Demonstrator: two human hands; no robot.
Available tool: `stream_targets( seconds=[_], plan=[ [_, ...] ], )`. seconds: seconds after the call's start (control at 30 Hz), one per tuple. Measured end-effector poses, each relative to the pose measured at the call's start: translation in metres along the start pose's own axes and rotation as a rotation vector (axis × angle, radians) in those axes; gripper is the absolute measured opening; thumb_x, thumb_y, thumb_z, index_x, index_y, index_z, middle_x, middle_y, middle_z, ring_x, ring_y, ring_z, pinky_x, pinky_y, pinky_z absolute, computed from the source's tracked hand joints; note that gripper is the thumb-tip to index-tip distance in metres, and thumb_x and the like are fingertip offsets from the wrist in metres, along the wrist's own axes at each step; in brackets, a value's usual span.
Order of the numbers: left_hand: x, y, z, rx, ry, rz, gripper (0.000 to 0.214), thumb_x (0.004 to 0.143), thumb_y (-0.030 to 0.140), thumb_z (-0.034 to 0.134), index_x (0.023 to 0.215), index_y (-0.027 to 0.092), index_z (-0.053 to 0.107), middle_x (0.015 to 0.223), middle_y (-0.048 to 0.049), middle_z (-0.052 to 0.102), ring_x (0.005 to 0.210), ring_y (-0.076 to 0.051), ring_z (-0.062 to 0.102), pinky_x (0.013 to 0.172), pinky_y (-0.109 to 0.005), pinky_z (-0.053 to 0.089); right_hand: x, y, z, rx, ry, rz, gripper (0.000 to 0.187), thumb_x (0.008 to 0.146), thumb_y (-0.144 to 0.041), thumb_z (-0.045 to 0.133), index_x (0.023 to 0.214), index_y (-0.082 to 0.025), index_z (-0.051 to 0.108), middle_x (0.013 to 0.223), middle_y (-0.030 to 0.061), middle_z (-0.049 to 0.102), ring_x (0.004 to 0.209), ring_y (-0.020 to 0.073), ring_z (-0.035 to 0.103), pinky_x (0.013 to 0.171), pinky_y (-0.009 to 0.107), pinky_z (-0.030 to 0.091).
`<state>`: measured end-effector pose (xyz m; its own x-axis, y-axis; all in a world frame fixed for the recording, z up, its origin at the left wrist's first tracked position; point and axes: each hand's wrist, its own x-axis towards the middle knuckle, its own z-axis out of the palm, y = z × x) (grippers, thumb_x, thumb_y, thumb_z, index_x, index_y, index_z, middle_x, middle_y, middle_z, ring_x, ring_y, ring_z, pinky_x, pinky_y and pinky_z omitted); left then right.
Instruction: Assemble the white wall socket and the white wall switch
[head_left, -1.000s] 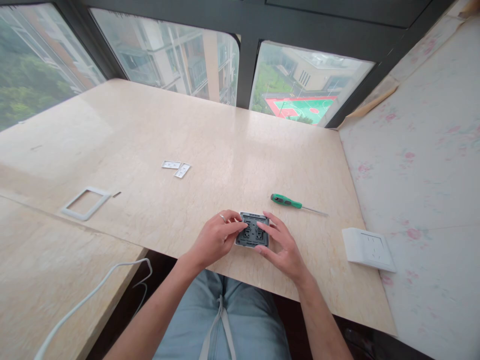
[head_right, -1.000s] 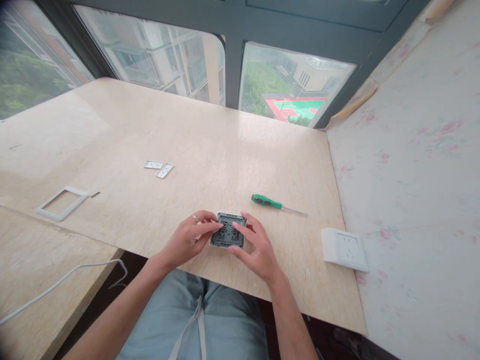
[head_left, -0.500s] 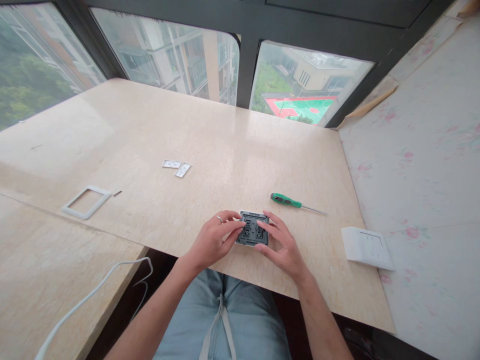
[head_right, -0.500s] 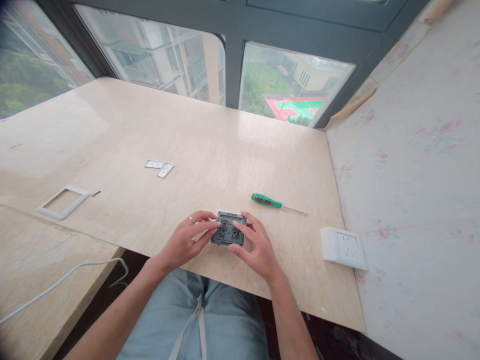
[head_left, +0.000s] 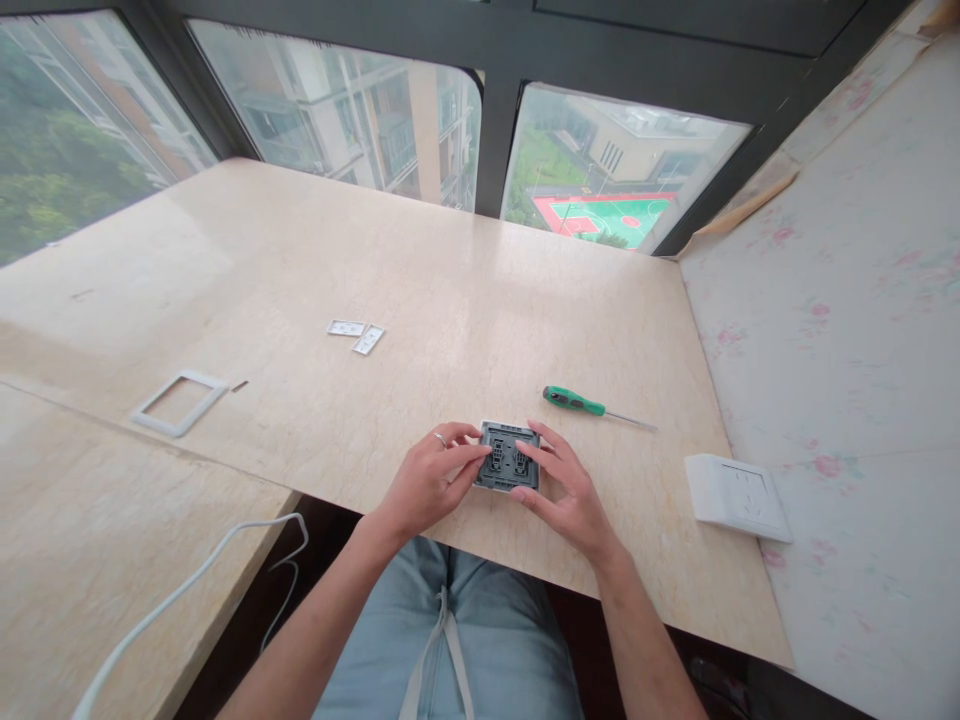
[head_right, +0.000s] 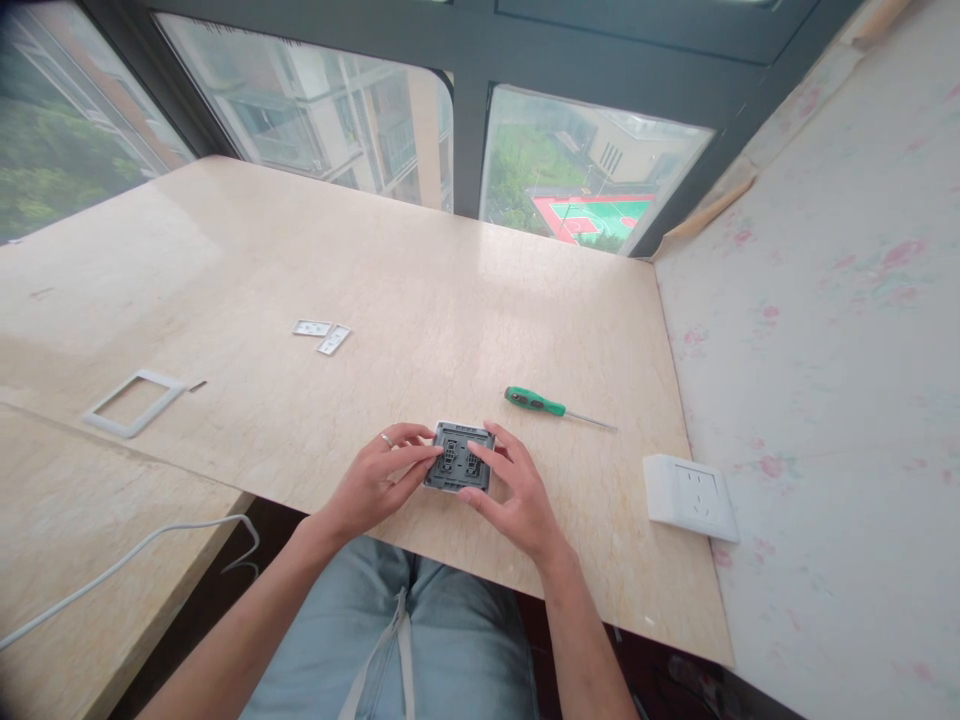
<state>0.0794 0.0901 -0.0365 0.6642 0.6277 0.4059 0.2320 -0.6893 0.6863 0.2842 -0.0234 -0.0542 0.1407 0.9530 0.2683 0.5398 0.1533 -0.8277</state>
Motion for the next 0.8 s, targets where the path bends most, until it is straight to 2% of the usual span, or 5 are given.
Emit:
stream_targets(
  seconds=[0.17,0.3,0.43,0.6,0.8],
  plan=[
    [-0.004,-0.002,0.0,-0.064,-0.022,-0.05,0.022,0.095,0.02,0.056,0.112,0.022,0.068,0.119,-0.0105,0.062,0.103,-0.019,0.064,0.089,-0.036,0.056,0.0,0.0,0.0,0.004,0.002,0.005,0.051,0.085,-0.037,0.073,0.134,-0.036,0.059,0.151,0.0071,0.045,0.139,0.0301,0.044,0.109,0.051,0.044],
    [-0.008,-0.005,0.001,-0.134,-0.021,-0.13,0.038,0.095,0.027,0.058,0.132,0.024,0.056,0.129,-0.0112,0.057,0.121,-0.023,0.056,0.102,-0.042,0.05,-0.001,0.002,0.001,0.008,0.005,-0.003,0.051,0.085,-0.037,0.073,0.134,-0.035,0.059,0.151,0.0084,0.045,0.138,0.0301,0.044,0.108,0.051,0.045],
    [-0.007,-0.007,0.001,-0.153,-0.087,-0.144,0.049,0.093,0.036,0.062,0.139,0.027,0.049,0.141,-0.0111,0.052,0.131,-0.026,0.05,0.11,-0.047,0.044,-0.001,0.003,0.001,0.011,0.001,-0.018,0.051,0.086,-0.035,0.073,0.134,-0.035,0.059,0.152,0.0086,0.044,0.139,0.0296,0.044,0.108,0.05,0.046],
    [-0.004,-0.011,0.002,-0.128,-0.188,-0.113,0.06,0.086,0.048,0.069,0.14,0.031,0.05,0.15,-0.0107,0.046,0.138,-0.03,0.044,0.112,-0.052,0.039,-0.002,0.005,0.001,0.012,-0.003,-0.018,0.051,0.085,-0.036,0.073,0.134,-0.035,0.06,0.152,0.0087,0.044,0.138,0.0301,0.044,0.107,0.049,0.046],
    [-0.005,-0.017,0.003,-0.132,-0.179,-0.114,0.06,0.084,0.052,0.07,0.137,0.029,0.054,0.148,-0.0106,0.049,0.136,-0.029,0.047,0.11,-0.049,0.04,-0.002,0.005,0.001,0.006,-0.002,-0.009,0.05,0.085,-0.036,0.074,0.132,-0.034,0.061,0.151,0.0086,0.045,0.138,0.0296,0.045,0.108,0.05,0.045]
  ],
)
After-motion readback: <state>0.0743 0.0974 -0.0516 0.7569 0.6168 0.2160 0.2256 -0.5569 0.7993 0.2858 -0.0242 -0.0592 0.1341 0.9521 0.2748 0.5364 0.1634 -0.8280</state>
